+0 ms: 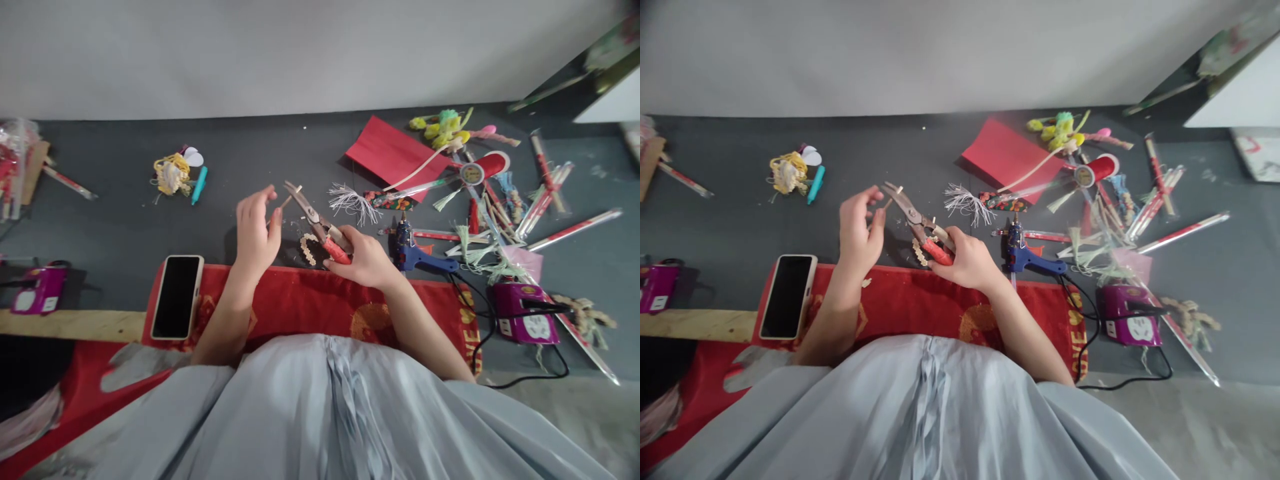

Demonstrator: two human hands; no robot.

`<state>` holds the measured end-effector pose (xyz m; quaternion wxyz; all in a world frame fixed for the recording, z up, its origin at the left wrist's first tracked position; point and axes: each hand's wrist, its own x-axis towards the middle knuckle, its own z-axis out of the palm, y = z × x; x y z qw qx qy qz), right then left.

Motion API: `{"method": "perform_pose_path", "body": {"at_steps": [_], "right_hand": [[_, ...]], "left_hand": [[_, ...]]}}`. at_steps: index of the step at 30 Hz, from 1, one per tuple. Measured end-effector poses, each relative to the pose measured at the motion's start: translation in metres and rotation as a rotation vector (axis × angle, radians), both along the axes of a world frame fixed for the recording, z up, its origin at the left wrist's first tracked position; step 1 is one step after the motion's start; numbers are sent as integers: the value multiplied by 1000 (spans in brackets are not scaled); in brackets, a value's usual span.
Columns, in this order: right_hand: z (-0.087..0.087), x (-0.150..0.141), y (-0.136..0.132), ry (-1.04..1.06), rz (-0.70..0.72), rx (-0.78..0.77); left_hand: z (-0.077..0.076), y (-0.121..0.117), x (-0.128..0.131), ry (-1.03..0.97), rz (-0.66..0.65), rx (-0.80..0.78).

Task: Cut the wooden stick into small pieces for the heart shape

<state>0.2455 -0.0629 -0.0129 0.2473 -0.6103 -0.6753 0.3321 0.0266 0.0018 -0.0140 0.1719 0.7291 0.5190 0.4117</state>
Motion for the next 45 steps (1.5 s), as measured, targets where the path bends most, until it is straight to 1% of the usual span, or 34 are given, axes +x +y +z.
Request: {"method": "perform_pose_path", "body": {"at_steps": [1, 2, 3, 4, 5, 7, 10, 13, 15, 18, 21, 25, 30, 40, 45], "right_hand": [[-1, -2, 1, 25, -45, -6], [-2, -5, 1, 50, -89, -14], [-4, -7, 2, 79, -125, -23], [-6, -9, 2, 111, -152, -37], [-7, -11, 1, 149, -169, -53], [-11, -16, 0, 249, -175, -82], [-18, -24, -4, 433, -155, -75], [-22, -31, -7, 591, -73, -31], [-24, -33, -8, 609, -41, 30], [-24, -35, -8, 637, 5, 95], [-26, -34, -9, 661, 40, 128], [-30, -35, -10, 607, 2, 161], [-30, -35, -11, 589, -20, 99], [-24, -36, -11, 559, -33, 142], [-25, -37, -12, 559, -35, 149]], "left_hand": [[0, -1, 2, 64, 45, 114], [0, -3, 4, 109, 62, 191], [0, -6, 6, 134, 52, 227], [1, -10, 9, 137, 16, 230], [1, -14, 12, 129, -53, 201], [1, -22, 21, 67, -173, 46], [-3, -31, 35, -138, -308, -299], [-8, -36, 45, -262, -428, -581], [-8, -37, 48, -345, -466, -708], [-6, -36, 49, -469, -510, -799], [-3, -36, 49, -552, -518, -812], [-5, -37, 48, -585, -476, -803], [-7, -38, 48, -596, -478, -750], [-12, -40, 48, -619, -492, -686], [-15, -40, 47, -616, -496, -667]]}}
